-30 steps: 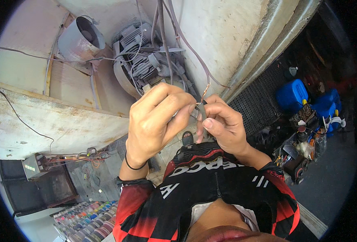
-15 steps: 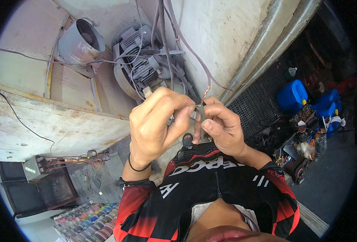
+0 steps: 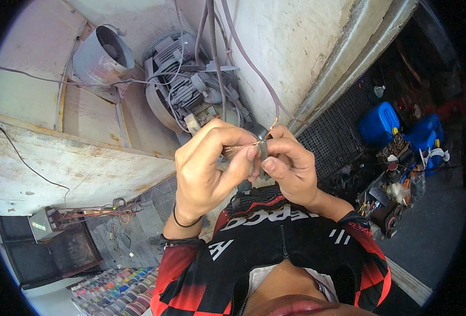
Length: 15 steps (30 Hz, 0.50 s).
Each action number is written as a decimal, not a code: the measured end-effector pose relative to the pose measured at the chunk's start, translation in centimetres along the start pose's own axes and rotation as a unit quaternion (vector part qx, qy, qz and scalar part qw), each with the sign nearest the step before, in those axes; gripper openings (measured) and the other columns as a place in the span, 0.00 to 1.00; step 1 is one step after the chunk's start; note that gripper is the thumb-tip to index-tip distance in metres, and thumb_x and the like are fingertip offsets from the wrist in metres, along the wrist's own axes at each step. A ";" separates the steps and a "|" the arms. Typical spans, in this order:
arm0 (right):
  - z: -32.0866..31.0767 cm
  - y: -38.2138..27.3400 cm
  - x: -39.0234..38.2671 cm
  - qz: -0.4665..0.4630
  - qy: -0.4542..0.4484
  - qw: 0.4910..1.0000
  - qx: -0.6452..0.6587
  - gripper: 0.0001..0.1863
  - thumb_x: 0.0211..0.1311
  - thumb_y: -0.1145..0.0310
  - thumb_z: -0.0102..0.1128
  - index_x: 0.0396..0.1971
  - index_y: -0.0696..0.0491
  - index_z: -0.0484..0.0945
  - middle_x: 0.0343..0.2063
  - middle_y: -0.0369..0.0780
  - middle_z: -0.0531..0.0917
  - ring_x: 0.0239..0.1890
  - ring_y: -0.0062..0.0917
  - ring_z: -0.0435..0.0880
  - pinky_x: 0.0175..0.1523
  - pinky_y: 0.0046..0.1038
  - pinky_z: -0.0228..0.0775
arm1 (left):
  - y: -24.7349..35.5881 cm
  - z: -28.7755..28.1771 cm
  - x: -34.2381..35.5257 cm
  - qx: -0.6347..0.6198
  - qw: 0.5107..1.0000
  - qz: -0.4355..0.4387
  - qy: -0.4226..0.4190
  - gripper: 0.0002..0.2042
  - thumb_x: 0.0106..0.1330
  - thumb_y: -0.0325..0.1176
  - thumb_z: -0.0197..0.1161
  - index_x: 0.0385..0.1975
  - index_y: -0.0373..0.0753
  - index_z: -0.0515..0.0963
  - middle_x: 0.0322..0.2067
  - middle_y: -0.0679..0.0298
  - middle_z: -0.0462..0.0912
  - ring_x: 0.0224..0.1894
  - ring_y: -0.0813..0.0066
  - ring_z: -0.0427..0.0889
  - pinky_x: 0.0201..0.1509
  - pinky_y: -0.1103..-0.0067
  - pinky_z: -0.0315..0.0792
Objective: The person strips the insulation from two wires using shears and joins them together by twisting the copper strands, then begins to wrap the splice with electrical tape.
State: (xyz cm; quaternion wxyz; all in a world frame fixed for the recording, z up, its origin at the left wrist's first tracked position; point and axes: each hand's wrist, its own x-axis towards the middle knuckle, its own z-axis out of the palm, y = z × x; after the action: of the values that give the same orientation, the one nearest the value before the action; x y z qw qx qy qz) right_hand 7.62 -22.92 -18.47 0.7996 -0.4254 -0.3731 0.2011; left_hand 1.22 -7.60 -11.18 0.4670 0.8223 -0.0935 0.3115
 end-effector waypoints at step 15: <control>-0.6 0.5 -0.1 -0.020 0.094 0.986 -0.139 0.10 0.56 0.76 0.66 0.39 0.62 0.81 0.33 0.42 0.75 0.35 0.22 0.74 0.35 0.21 0.70 | -1.8 3.9 -2.0 -0.293 0.928 -0.192 0.126 0.14 0.55 0.22 0.70 0.39 0.32 0.75 0.37 0.67 0.71 0.33 0.85 0.70 0.34 0.87 0.67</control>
State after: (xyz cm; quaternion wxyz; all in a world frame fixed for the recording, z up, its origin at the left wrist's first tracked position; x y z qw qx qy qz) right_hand 7.97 -23.00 -19.14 0.7681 -0.5420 -0.3289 0.0902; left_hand 2.12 -10.14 -15.13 0.7459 0.6052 0.0385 0.2754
